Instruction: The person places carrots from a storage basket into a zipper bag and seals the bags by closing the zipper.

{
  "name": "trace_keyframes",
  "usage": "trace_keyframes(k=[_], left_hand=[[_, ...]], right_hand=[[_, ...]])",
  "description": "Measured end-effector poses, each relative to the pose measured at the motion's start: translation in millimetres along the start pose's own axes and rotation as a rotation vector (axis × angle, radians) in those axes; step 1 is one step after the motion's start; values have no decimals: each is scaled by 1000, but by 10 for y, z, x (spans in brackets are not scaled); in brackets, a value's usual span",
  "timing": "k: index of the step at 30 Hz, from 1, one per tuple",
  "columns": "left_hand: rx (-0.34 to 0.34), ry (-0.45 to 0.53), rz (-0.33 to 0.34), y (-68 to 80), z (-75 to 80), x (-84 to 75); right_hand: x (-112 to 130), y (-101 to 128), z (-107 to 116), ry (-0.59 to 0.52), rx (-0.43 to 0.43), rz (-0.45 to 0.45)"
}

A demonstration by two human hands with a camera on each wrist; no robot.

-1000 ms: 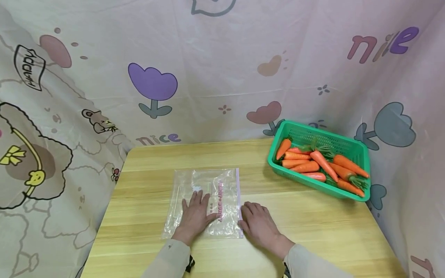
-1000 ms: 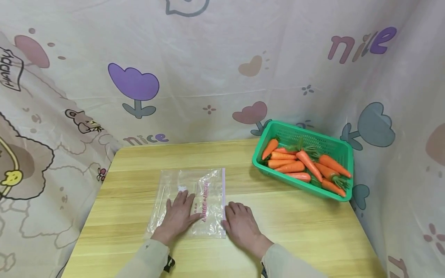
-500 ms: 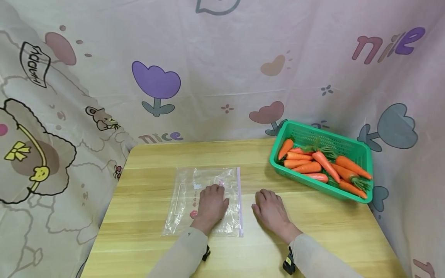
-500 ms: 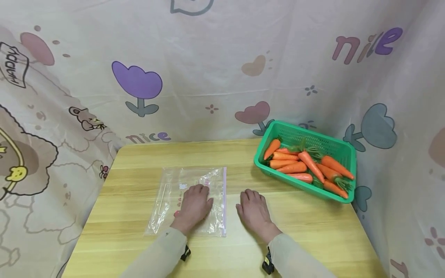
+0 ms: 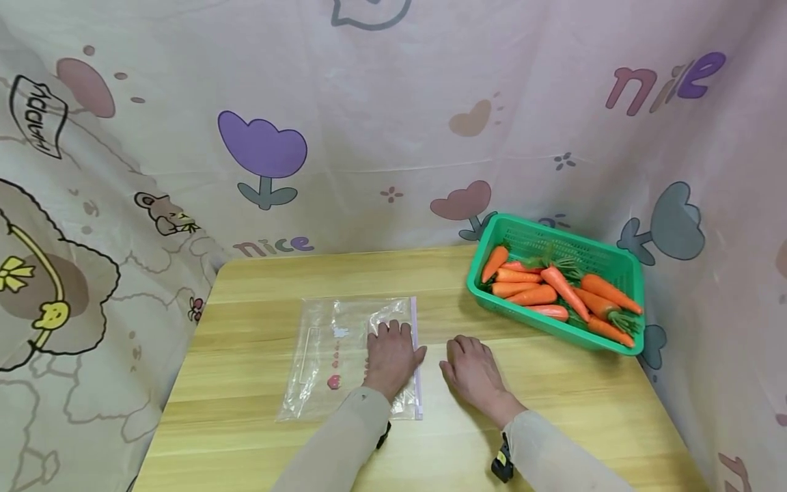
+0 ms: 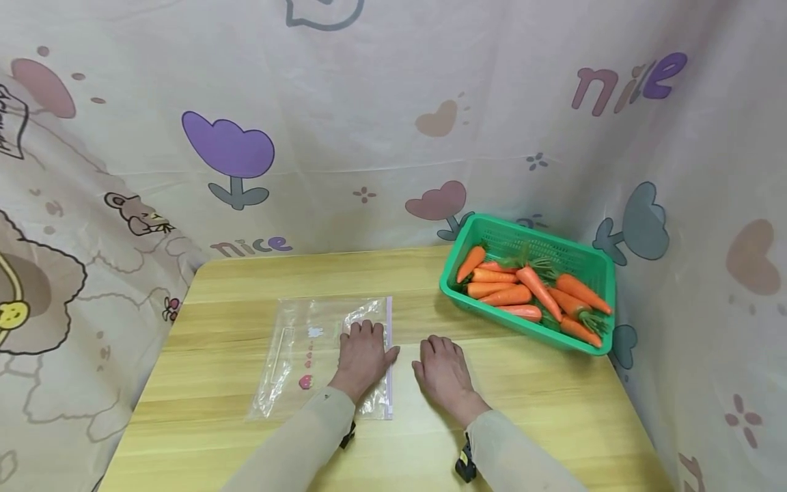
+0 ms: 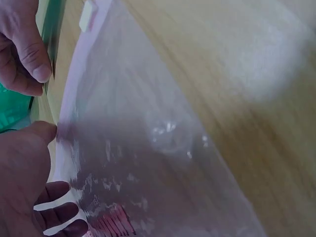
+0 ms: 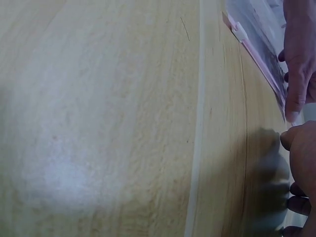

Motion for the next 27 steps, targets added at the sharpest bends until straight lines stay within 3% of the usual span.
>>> trace_keyframes(k=[7, 13, 20, 23, 27], left_hand=[[-12, -6, 0, -42, -24, -4], [48, 36, 18, -61, 15, -16], [67, 64, 36, -55, 75, -39], [45, 62, 29, -29, 165, -54], [-20, 25, -7, 16, 423, -78]], right_hand=[[-25, 2, -8, 2, -9, -4], [-40, 11, -12, 3, -27, -3], [-34, 1, -6, -13, -34, -16], [-24, -32, 16, -42, -32, -48], [54, -158, 140, -102, -66, -69]])
Point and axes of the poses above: each hand's wrist, its own y-axis away from the middle knuckle, its own z-axis out of the back of the hand, x = y × z, the point moved 10 cm from there along -y, towards the middle knuckle, and after that the axes turned 7 degrees about z, right-handed, at the moved point
